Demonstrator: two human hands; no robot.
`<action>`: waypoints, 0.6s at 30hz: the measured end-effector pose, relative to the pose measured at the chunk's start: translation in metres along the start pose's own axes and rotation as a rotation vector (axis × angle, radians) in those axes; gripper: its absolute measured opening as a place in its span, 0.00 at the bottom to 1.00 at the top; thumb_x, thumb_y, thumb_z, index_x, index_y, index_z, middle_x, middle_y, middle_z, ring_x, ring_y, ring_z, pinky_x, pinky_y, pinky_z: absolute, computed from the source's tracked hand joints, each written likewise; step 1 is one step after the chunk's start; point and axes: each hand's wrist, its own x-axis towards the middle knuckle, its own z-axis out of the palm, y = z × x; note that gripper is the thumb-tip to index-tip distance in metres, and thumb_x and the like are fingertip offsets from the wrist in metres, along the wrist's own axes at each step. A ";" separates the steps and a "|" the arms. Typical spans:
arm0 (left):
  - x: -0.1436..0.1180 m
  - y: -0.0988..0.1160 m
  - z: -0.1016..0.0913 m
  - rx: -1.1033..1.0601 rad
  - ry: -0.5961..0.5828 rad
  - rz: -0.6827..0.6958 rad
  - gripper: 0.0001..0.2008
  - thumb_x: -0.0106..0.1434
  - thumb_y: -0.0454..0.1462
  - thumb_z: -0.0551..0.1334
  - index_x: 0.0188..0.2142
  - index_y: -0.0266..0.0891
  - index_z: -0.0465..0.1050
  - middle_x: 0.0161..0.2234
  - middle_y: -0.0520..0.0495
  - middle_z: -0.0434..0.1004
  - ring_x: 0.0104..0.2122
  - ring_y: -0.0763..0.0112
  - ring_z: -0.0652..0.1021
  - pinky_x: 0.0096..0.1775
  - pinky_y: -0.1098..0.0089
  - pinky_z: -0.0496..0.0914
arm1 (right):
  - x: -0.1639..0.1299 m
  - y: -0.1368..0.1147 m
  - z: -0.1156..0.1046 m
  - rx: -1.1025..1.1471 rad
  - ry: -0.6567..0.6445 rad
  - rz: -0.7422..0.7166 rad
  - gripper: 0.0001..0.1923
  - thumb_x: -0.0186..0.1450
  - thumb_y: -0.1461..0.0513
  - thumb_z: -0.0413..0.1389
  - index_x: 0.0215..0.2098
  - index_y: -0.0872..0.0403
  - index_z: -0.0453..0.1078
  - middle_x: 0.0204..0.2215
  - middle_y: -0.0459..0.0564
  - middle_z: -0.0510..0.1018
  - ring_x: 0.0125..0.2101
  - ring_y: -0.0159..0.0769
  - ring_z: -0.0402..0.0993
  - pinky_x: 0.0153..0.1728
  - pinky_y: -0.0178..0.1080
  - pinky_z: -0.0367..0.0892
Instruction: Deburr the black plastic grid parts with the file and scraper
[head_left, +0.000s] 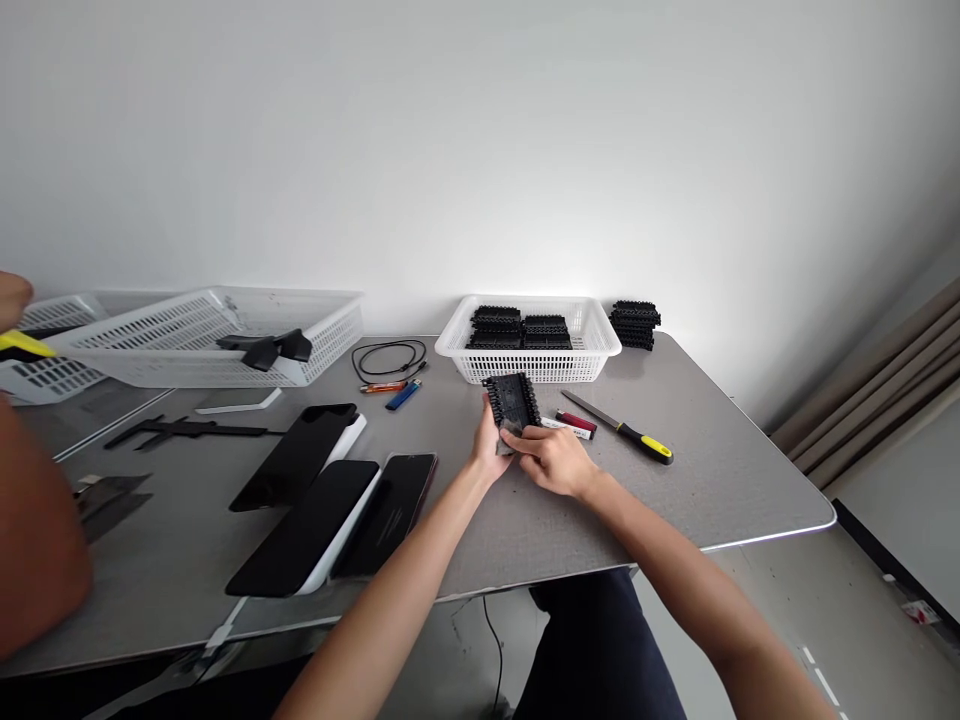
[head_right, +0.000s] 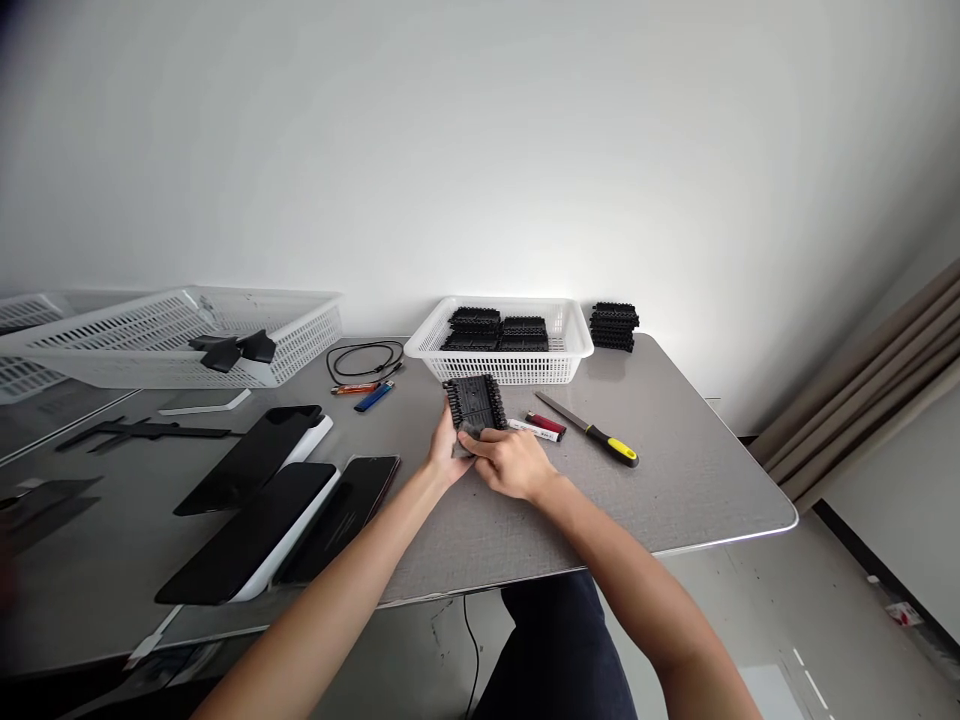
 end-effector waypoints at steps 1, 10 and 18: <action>0.001 0.002 -0.001 0.001 0.028 0.021 0.29 0.66 0.57 0.52 0.50 0.38 0.75 0.46 0.42 0.81 0.48 0.59 0.79 0.50 0.62 0.74 | -0.001 0.001 0.001 0.019 0.009 -0.017 0.22 0.65 0.66 0.49 0.56 0.52 0.72 0.33 0.48 0.76 0.29 0.34 0.69 0.27 0.35 0.59; -0.005 -0.013 0.010 0.100 -0.079 0.093 0.34 0.61 0.63 0.53 0.48 0.39 0.75 0.46 0.42 0.80 0.50 0.60 0.77 0.50 0.63 0.72 | -0.007 0.008 0.002 0.186 0.550 0.130 0.22 0.69 0.66 0.43 0.57 0.53 0.70 0.32 0.52 0.71 0.34 0.37 0.69 0.36 0.40 0.68; -0.004 -0.004 0.010 0.097 -0.108 0.228 0.23 0.52 0.51 0.71 0.40 0.39 0.76 0.37 0.48 0.79 0.40 0.66 0.78 0.43 0.69 0.71 | -0.002 0.011 0.007 0.214 0.415 0.070 0.26 0.69 0.67 0.46 0.63 0.48 0.64 0.38 0.51 0.73 0.38 0.36 0.71 0.41 0.40 0.70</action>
